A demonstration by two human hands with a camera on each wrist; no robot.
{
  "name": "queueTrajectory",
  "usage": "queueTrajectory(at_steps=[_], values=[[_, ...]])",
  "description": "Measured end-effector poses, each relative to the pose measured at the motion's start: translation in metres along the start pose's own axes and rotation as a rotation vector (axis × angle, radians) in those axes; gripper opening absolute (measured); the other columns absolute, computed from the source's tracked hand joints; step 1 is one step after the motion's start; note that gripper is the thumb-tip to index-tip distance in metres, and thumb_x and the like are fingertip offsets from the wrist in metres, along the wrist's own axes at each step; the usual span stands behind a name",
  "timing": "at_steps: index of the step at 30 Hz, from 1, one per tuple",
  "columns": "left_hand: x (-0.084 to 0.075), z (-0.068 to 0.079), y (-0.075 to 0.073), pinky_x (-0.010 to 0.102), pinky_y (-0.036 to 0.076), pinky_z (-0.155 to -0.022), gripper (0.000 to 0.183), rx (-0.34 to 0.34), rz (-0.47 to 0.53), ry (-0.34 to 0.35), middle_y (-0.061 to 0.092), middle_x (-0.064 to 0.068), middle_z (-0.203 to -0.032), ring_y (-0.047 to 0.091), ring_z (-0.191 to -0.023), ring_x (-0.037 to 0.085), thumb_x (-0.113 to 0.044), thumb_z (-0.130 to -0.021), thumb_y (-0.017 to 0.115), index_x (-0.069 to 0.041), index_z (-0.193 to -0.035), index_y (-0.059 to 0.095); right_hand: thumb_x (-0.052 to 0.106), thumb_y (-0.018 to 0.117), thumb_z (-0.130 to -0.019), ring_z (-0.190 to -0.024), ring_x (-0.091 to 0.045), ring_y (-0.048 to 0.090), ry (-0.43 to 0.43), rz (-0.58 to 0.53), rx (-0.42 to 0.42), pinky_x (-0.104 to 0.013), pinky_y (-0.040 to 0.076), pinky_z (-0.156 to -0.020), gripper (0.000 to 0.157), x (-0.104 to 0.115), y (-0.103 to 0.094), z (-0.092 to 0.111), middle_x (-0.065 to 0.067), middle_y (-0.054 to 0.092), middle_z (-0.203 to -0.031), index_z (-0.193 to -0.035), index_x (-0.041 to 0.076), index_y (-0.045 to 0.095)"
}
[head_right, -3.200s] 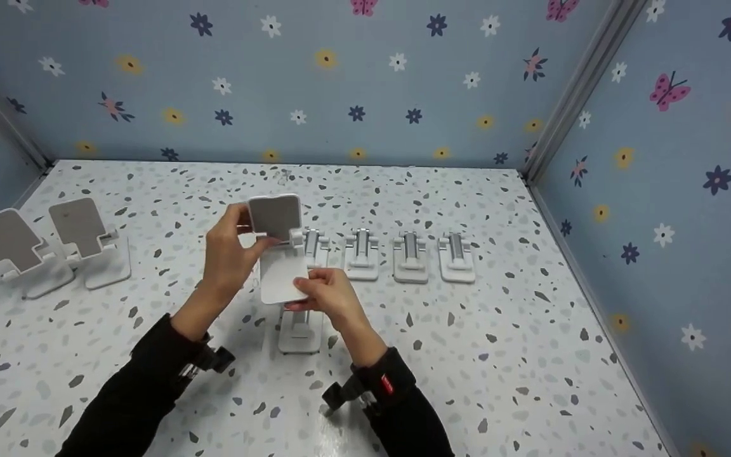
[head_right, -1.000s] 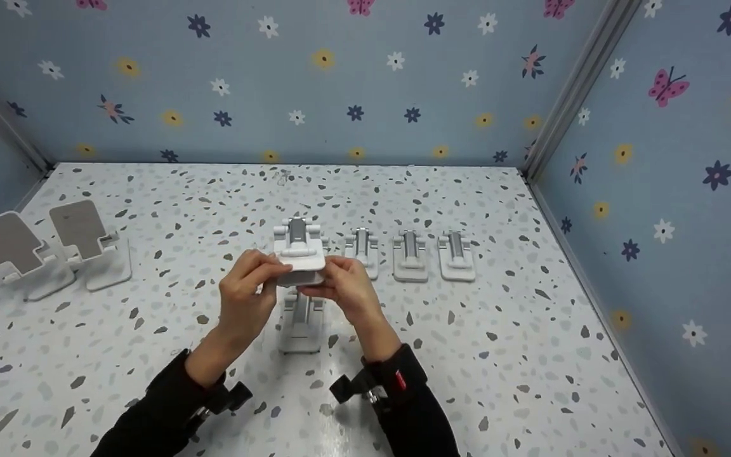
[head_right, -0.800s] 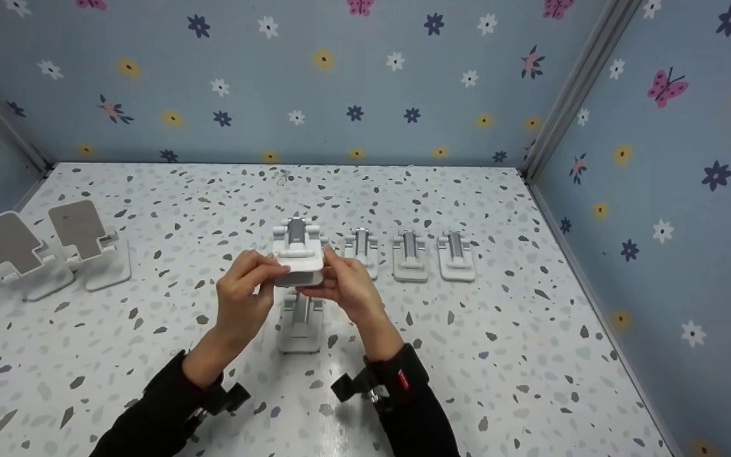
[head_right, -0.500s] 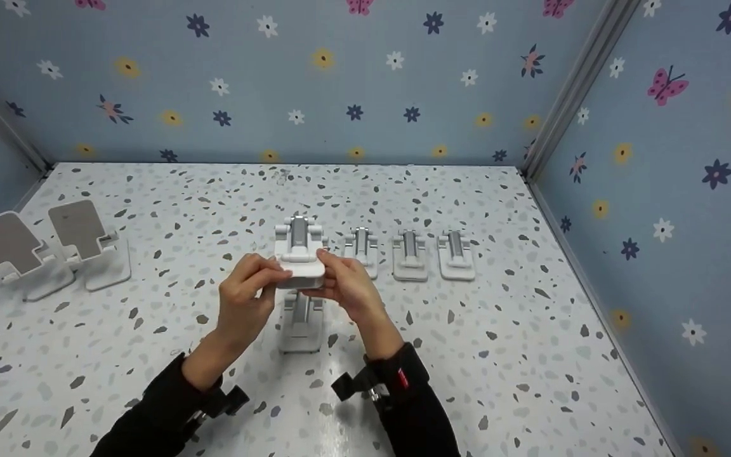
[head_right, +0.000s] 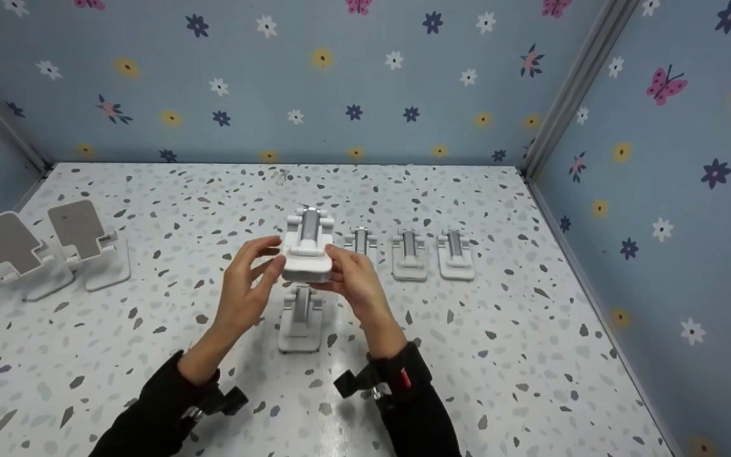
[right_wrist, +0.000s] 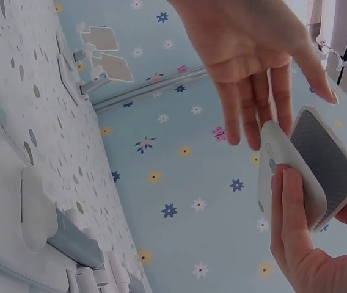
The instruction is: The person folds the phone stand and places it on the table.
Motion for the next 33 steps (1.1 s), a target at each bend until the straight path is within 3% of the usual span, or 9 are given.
queueTrajectory(at_steps=[2, 5, 12, 18, 26, 33], values=[[0.011, 0.000, 0.004, 0.034, 0.048, -0.080, 0.044, 0.044, 0.059, -0.126, 0.051, 0.013, -0.111, 0.052, -0.097, 0.022, -0.027, -0.090, 0.052, 0.003, -0.121, 0.046, 0.013, 0.033, -0.095, -0.073, -0.019, 0.064, -0.003, 0.003, -0.001, -0.032, 0.052, -0.070, 0.036, 0.001, 0.001, 0.001, -0.010, 0.066, -0.078, -0.114, -0.017, 0.041], [0.021, 0.002, 0.009, 0.030, 0.050, -0.075, 0.047, 0.104, 0.159, -0.255, 0.054, 0.018, -0.109, 0.056, -0.093, 0.024, -0.026, -0.092, 0.049, 0.007, -0.125, 0.041, 0.013, 0.033, -0.096, -0.073, -0.019, 0.064, -0.009, 0.009, 0.002, -0.032, 0.052, -0.071, 0.037, 0.003, 0.003, 0.002, -0.010, 0.065, -0.078, -0.114, -0.018, 0.040], [0.031, 0.004, 0.011, 0.033, 0.052, -0.071, 0.046, 0.119, 0.382, -0.410, 0.058, 0.023, -0.101, 0.060, -0.085, 0.025, -0.016, -0.090, 0.051, 0.011, -0.125, 0.038, 0.011, 0.032, -0.096, -0.073, -0.019, 0.064, -0.005, 0.007, 0.006, -0.032, 0.052, -0.071, 0.036, 0.002, 0.005, 0.002, -0.010, 0.065, -0.080, -0.116, -0.018, 0.038], [0.032, 0.008, 0.011, 0.033, 0.052, -0.072, 0.045, 0.107, 0.436, -0.431, 0.056, 0.024, -0.100, 0.060, -0.085, 0.025, -0.011, -0.090, 0.050, 0.012, -0.126, 0.037, 0.010, 0.039, -0.094, -0.074, -0.018, 0.063, -0.007, 0.041, -0.037, -0.029, 0.052, -0.066, 0.029, 0.000, 0.001, 0.000, -0.010, 0.064, -0.082, -0.109, -0.013, 0.047], [0.033, 0.009, 0.007, 0.032, 0.053, -0.069, 0.040, 0.087, 0.412, -0.393, 0.057, 0.020, -0.088, 0.061, -0.078, 0.022, 0.003, -0.087, 0.051, 0.013, -0.123, 0.039, 0.003, 0.041, -0.093, -0.071, -0.016, 0.061, -0.015, 0.070, -0.059, -0.027, 0.051, -0.062, 0.016, -0.003, 0.000, -0.001, -0.008, 0.062, -0.079, -0.091, -0.002, 0.056], [0.034, 0.008, 0.004, 0.033, 0.053, -0.068, 0.042, 0.168, 0.316, -0.384, 0.058, 0.023, -0.092, 0.062, -0.077, 0.027, -0.001, -0.086, 0.054, 0.014, -0.123, 0.040, 0.000, 0.038, -0.093, -0.074, -0.016, 0.061, -0.006, 0.105, -0.050, -0.028, 0.051, -0.064, 0.016, -0.008, -0.004, -0.002, -0.008, 0.061, -0.081, -0.094, -0.006, 0.053]])
Point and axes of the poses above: each hand's wrist, its own z-axis away from the middle knuckle, its own y-axis out of the palm, x = y × z, the point moved 9 cm from there along -z, towards the middle knuckle
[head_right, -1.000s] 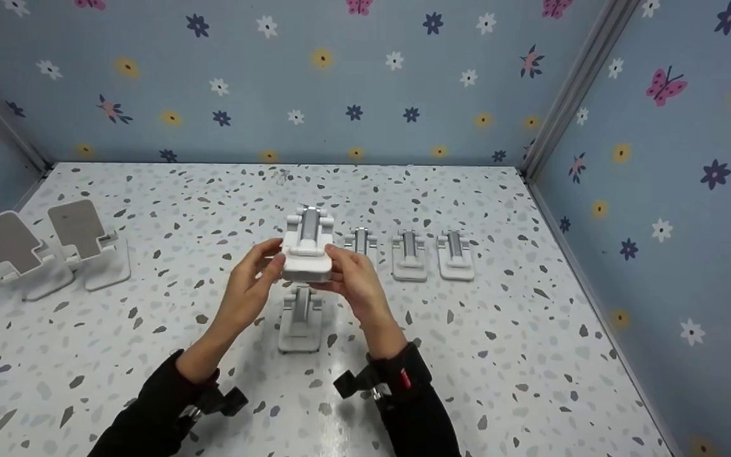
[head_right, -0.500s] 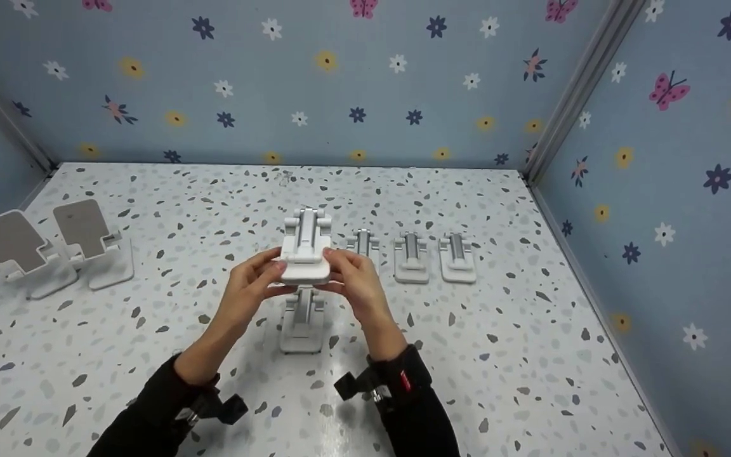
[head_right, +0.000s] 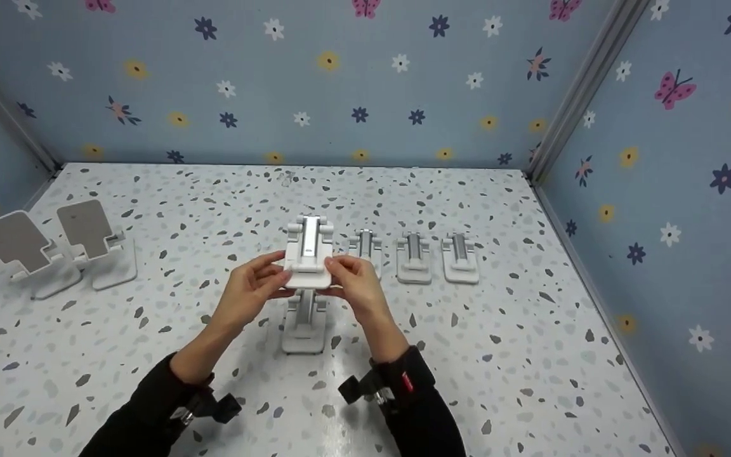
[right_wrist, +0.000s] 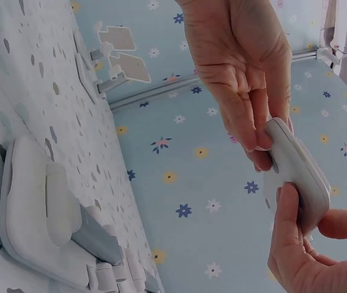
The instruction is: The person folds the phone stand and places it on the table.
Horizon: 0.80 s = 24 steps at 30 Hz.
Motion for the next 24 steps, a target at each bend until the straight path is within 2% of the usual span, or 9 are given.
queueTrajectory(at_steps=[3, 5, 10, 14, 17, 21, 24], values=[[0.001, -0.001, -0.016, 0.033, 0.053, -0.068, 0.041, -0.003, -0.087, 0.004, 0.059, 0.023, -0.093, 0.061, -0.077, 0.029, -0.004, -0.086, 0.056, 0.013, -0.120, 0.043, 0.002, 0.040, -0.093, -0.073, -0.016, 0.061, 0.018, 0.050, -0.017, -0.028, 0.051, -0.064, 0.018, -0.002, -0.007, -0.001, -0.008, 0.061, -0.081, -0.099, -0.011, 0.051], [0.003, -0.001, -0.035, 0.033, 0.052, -0.068, 0.039, -0.038, -0.157, -0.005, 0.059, 0.022, -0.095, 0.060, -0.080, 0.032, -0.005, -0.086, 0.057, 0.012, -0.119, 0.045, 0.003, 0.041, -0.093, -0.073, -0.016, 0.061, 0.032, 0.092, -0.038, -0.028, 0.052, -0.064, 0.019, -0.004, -0.015, 0.000, -0.008, 0.061, -0.081, -0.100, -0.013, 0.050], [0.011, -0.006, -0.105, 0.030, 0.051, -0.072, 0.038, -0.199, -0.340, -0.080, 0.058, 0.020, -0.102, 0.057, -0.090, 0.031, -0.009, -0.085, 0.058, 0.008, -0.117, 0.049, 0.004, 0.043, -0.092, -0.070, -0.016, 0.061, 0.064, 0.184, -0.065, -0.028, 0.052, -0.063, 0.023, -0.011, -0.040, 0.003, -0.008, 0.060, -0.079, -0.101, -0.016, 0.049], [0.009, -0.006, -0.166, 0.035, 0.046, -0.083, 0.039, -0.338, -0.493, -0.126, 0.055, 0.023, -0.109, 0.054, -0.098, 0.032, -0.012, -0.086, 0.057, 0.009, -0.117, 0.048, 0.005, 0.045, -0.091, -0.070, -0.015, 0.061, 0.109, 0.257, -0.081, -0.028, 0.052, -0.063, 0.024, -0.018, -0.058, 0.008, -0.008, 0.059, -0.078, -0.101, -0.017, 0.050], [0.004, -0.006, -0.207, 0.040, 0.041, -0.089, 0.042, -0.443, -0.591, -0.141, 0.050, 0.026, -0.115, 0.049, -0.104, 0.036, -0.013, -0.086, 0.056, 0.012, -0.118, 0.046, 0.005, 0.047, -0.091, -0.070, -0.015, 0.061, 0.131, 0.307, -0.058, -0.029, 0.053, -0.064, 0.024, -0.023, -0.066, 0.013, -0.008, 0.059, -0.079, -0.100, -0.017, 0.051], [-0.002, -0.004, -0.254, 0.045, 0.032, -0.096, 0.048, -0.565, -0.739, -0.173, 0.040, 0.031, -0.120, 0.040, -0.111, 0.041, -0.014, -0.087, 0.055, 0.015, -0.122, 0.040, 0.005, 0.046, -0.091, -0.070, -0.015, 0.060, 0.154, 0.348, -0.009, -0.031, 0.053, -0.066, 0.023, -0.032, -0.071, 0.019, -0.008, 0.059, -0.079, -0.098, -0.017, 0.051], [0.000, -0.002, -0.283, 0.046, 0.027, -0.098, 0.054, -0.633, -0.822, -0.223, 0.033, 0.034, -0.121, 0.035, -0.112, 0.044, -0.016, -0.087, 0.053, 0.019, -0.123, 0.033, 0.004, 0.046, -0.091, -0.070, -0.015, 0.060, 0.183, 0.377, 0.006, -0.032, 0.053, -0.066, 0.023, -0.040, -0.074, 0.023, -0.009, 0.058, -0.080, -0.096, -0.017, 0.052]])
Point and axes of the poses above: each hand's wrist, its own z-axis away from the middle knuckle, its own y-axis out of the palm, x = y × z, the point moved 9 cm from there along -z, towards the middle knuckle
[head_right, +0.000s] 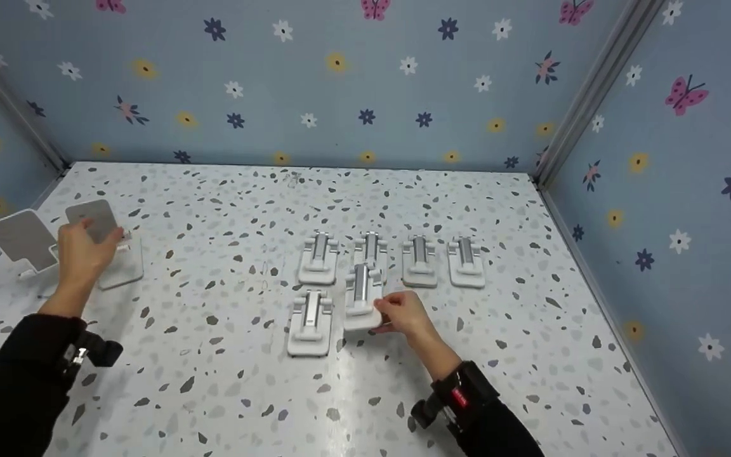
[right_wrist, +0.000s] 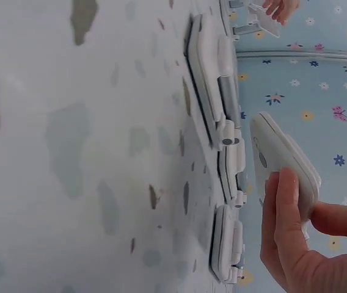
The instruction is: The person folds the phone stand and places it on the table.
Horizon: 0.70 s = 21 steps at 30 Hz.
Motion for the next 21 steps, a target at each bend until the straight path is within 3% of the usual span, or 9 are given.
queueTrajectory(at_steps=[8, 17, 21], values=[[0.037, -0.025, -0.008, 0.045, 0.020, -0.103, 0.063, -0.018, -0.050, -0.140, 0.022, 0.036, -0.128, 0.024, -0.120, 0.044, -0.021, -0.090, 0.045, 0.019, -0.128, 0.015, 0.002, 0.045, -0.091, -0.070, -0.015, 0.060, 0.064, 0.006, -0.003, -0.035, 0.053, -0.067, 0.019, -0.023, -0.001, 0.006, -0.008, 0.057, -0.078, -0.093, -0.015, 0.053], [0.045, -0.038, -0.006, 0.042, 0.020, -0.104, 0.057, 0.042, 0.005, -0.229, 0.029, 0.033, -0.132, 0.027, -0.123, 0.042, -0.020, -0.093, 0.038, 0.017, -0.131, 0.019, 0.003, 0.045, -0.091, -0.071, -0.017, 0.060, 0.093, -0.001, 0.025, -0.035, 0.053, -0.067, 0.022, -0.031, 0.003, 0.012, -0.010, 0.057, -0.080, -0.095, -0.017, 0.052], [0.049, -0.040, -0.006, 0.039, 0.021, -0.104, 0.048, 0.026, 0.066, -0.253, 0.031, 0.030, -0.133, 0.027, -0.124, 0.038, -0.011, -0.092, 0.040, 0.016, -0.129, 0.027, 0.004, 0.045, -0.091, -0.071, -0.017, 0.060, 0.102, 0.002, 0.028, -0.035, 0.053, -0.067, 0.024, -0.031, 0.003, 0.014, -0.010, 0.057, -0.081, -0.097, -0.018, 0.052]])
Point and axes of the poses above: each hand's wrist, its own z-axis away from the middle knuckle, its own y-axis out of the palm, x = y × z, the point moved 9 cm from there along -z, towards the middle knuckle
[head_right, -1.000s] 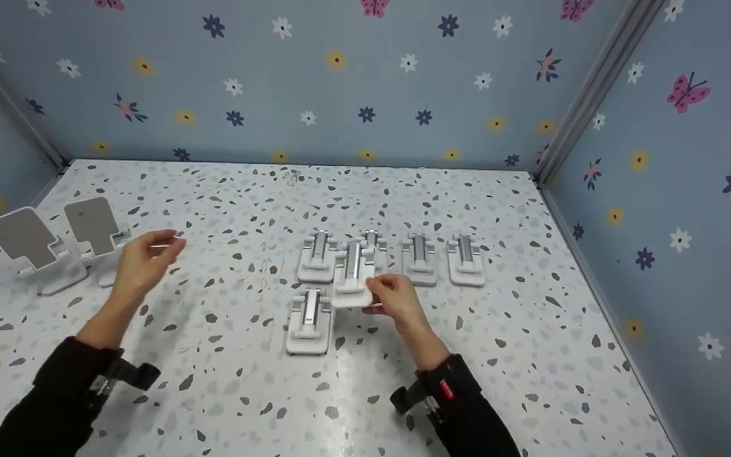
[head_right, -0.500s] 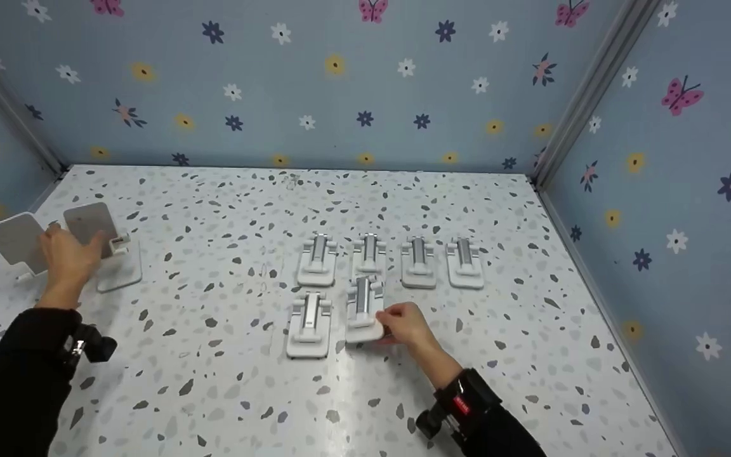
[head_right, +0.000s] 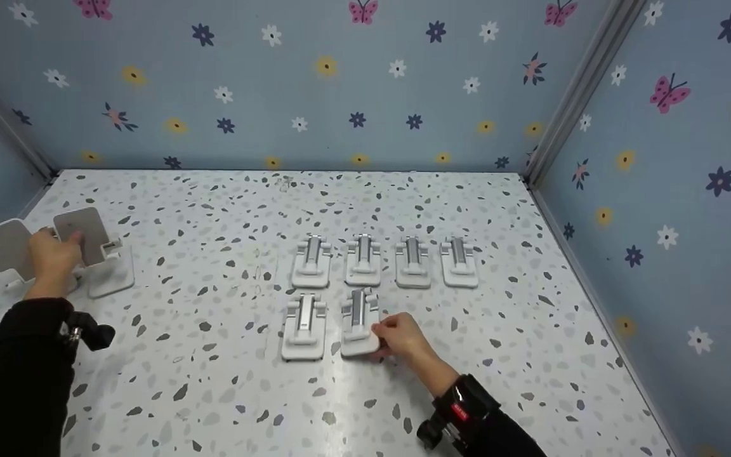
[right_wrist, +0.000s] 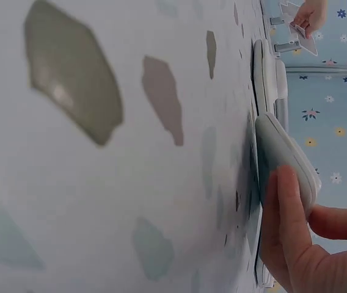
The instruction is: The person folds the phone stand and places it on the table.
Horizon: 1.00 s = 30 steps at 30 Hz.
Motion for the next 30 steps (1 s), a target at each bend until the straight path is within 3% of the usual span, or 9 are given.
queueTrajectory(at_steps=[4, 7, 10, 12, 14, 21, 30], values=[[0.004, 0.000, -0.006, 0.035, 0.031, -0.099, 0.038, -0.040, 0.061, -0.002, 0.043, 0.029, -0.122, 0.040, -0.116, 0.033, -0.001, -0.088, 0.046, 0.016, -0.121, 0.041, 0.005, 0.045, -0.091, -0.069, -0.018, 0.060, 0.005, 0.016, -0.016, -0.034, 0.053, -0.064, 0.026, 0.000, -0.001, 0.001, -0.010, 0.057, -0.081, -0.099, -0.019, 0.051], [0.002, 0.000, -0.009, 0.026, 0.043, -0.078, 0.035, -0.054, 0.050, 0.009, 0.057, 0.021, -0.099, 0.055, -0.086, 0.019, -0.001, -0.084, 0.053, 0.014, -0.115, 0.049, 0.005, 0.046, -0.091, -0.068, -0.018, 0.060, 0.005, 0.045, -0.035, -0.033, 0.053, -0.063, 0.025, -0.001, -0.003, 0.001, -0.010, 0.057, -0.080, -0.099, -0.018, 0.051], [-0.002, 0.001, -0.009, 0.014, 0.041, -0.056, 0.036, -0.032, 0.070, 0.014, 0.054, 0.003, -0.071, 0.047, -0.055, -0.001, -0.001, -0.081, 0.058, 0.014, -0.112, 0.050, 0.005, 0.047, -0.090, -0.068, -0.018, 0.061, 0.012, 0.086, -0.041, -0.032, 0.053, -0.063, 0.026, -0.002, -0.004, 0.002, -0.011, 0.059, -0.079, -0.100, -0.019, 0.051], [-0.005, 0.002, -0.009, 0.009, 0.039, -0.049, 0.036, -0.020, 0.102, 0.018, 0.048, -0.006, -0.062, 0.041, -0.045, -0.009, 0.000, -0.080, 0.060, 0.014, -0.111, 0.050, 0.004, 0.048, -0.089, -0.070, -0.019, 0.062, 0.019, 0.110, -0.040, -0.033, 0.053, -0.064, 0.029, -0.002, -0.005, 0.002, -0.012, 0.061, -0.080, -0.104, -0.020, 0.050], [-0.008, 0.005, -0.008, 0.008, 0.040, -0.048, 0.036, -0.022, 0.130, 0.020, 0.047, -0.007, -0.063, 0.041, -0.044, -0.010, 0.000, -0.079, 0.061, 0.013, -0.111, 0.050, 0.004, 0.049, -0.088, -0.071, -0.021, 0.062, 0.026, 0.136, -0.045, -0.033, 0.053, -0.064, 0.032, -0.001, -0.006, 0.003, -0.015, 0.062, -0.082, -0.108, -0.021, 0.047], [-0.035, 0.020, -0.004, 0.011, 0.046, -0.056, 0.031, -0.052, 0.179, 0.087, 0.055, 0.008, -0.081, 0.048, -0.052, -0.006, -0.003, -0.080, 0.062, 0.010, -0.107, 0.055, 0.003, 0.049, -0.087, -0.079, -0.028, 0.062, 0.017, 0.250, -0.072, -0.034, 0.053, -0.068, 0.037, 0.007, -0.008, 0.011, -0.023, 0.059, -0.094, -0.114, -0.023, 0.043], [-0.079, 0.063, 0.020, 0.019, 0.051, -0.066, 0.026, 0.021, 0.328, 0.202, 0.060, 0.020, -0.093, 0.057, -0.064, 0.002, -0.003, -0.081, 0.062, 0.010, -0.102, 0.056, 0.005, 0.049, -0.088, -0.082, -0.031, 0.061, -0.038, 0.327, -0.047, -0.034, 0.052, -0.070, 0.038, 0.020, -0.009, 0.018, -0.028, 0.057, -0.099, -0.114, -0.022, 0.044]])
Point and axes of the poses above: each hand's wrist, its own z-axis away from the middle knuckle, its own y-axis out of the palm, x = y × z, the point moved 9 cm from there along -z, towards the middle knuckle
